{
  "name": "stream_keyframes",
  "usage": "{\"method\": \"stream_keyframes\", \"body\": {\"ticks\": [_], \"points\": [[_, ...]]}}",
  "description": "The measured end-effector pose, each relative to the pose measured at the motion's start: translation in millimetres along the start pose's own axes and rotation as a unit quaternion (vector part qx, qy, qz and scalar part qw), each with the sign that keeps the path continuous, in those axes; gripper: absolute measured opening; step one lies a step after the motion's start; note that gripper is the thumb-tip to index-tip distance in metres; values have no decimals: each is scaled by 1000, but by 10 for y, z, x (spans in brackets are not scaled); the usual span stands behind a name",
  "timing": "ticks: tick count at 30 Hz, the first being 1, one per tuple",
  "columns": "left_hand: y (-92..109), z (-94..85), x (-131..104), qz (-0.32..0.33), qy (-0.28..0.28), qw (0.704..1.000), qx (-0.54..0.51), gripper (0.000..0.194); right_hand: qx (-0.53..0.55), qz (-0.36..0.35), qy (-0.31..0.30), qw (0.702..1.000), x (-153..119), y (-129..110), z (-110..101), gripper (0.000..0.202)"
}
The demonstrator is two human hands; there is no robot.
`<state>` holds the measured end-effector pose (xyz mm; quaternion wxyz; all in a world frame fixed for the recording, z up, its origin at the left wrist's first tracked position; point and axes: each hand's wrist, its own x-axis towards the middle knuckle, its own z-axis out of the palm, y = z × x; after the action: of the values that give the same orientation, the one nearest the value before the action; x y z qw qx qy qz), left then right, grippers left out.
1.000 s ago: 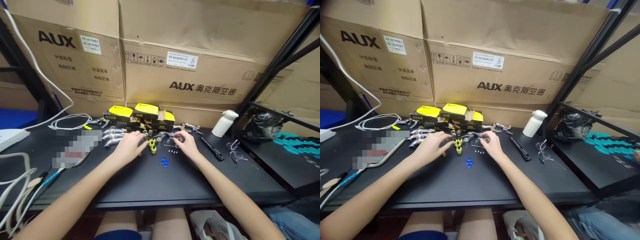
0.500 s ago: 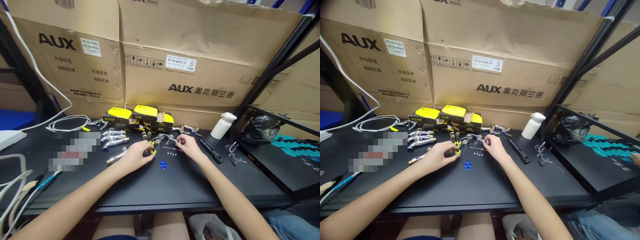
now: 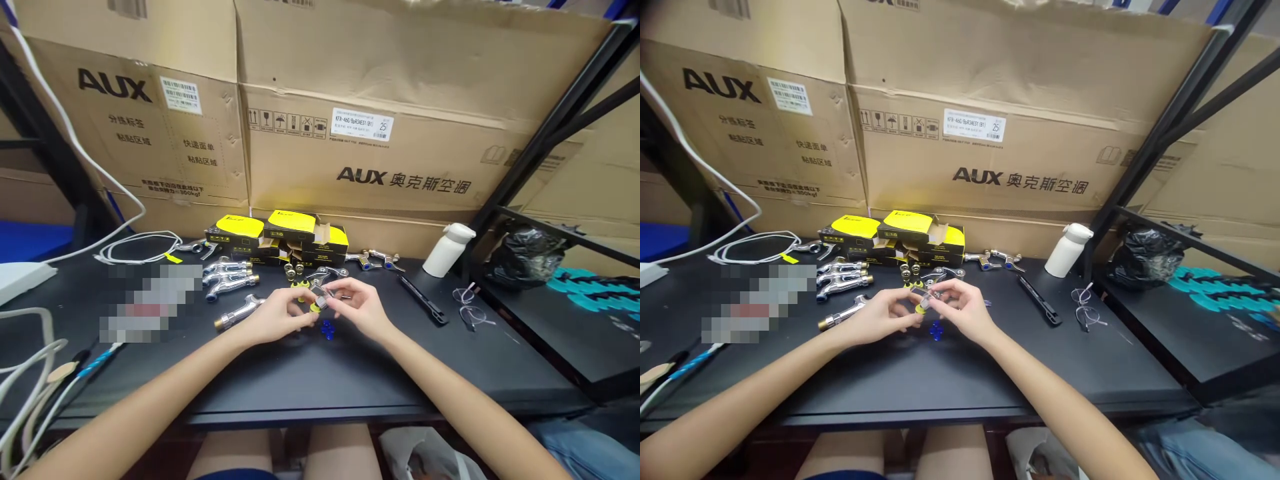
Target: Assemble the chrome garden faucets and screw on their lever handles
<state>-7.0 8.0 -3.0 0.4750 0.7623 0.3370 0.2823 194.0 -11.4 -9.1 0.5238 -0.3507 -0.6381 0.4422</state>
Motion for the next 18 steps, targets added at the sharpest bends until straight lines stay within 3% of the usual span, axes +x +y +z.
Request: {"method": "stream_keyframes", "body": {"ticks": [5, 11, 18], "points": [[14, 5, -5, -10, -7, 997, -81, 42, 5, -10, -12, 1000, 2, 27, -19, 25], [-9, -20, -18, -12, -27, 999, -18, 43, -27, -25, -60, 998, -14, 47, -16, 20], [-30, -2, -24, -5, -20, 1000, -21, 46, -40, -28, -25, 999, -27, 85, 30, 23]]}}
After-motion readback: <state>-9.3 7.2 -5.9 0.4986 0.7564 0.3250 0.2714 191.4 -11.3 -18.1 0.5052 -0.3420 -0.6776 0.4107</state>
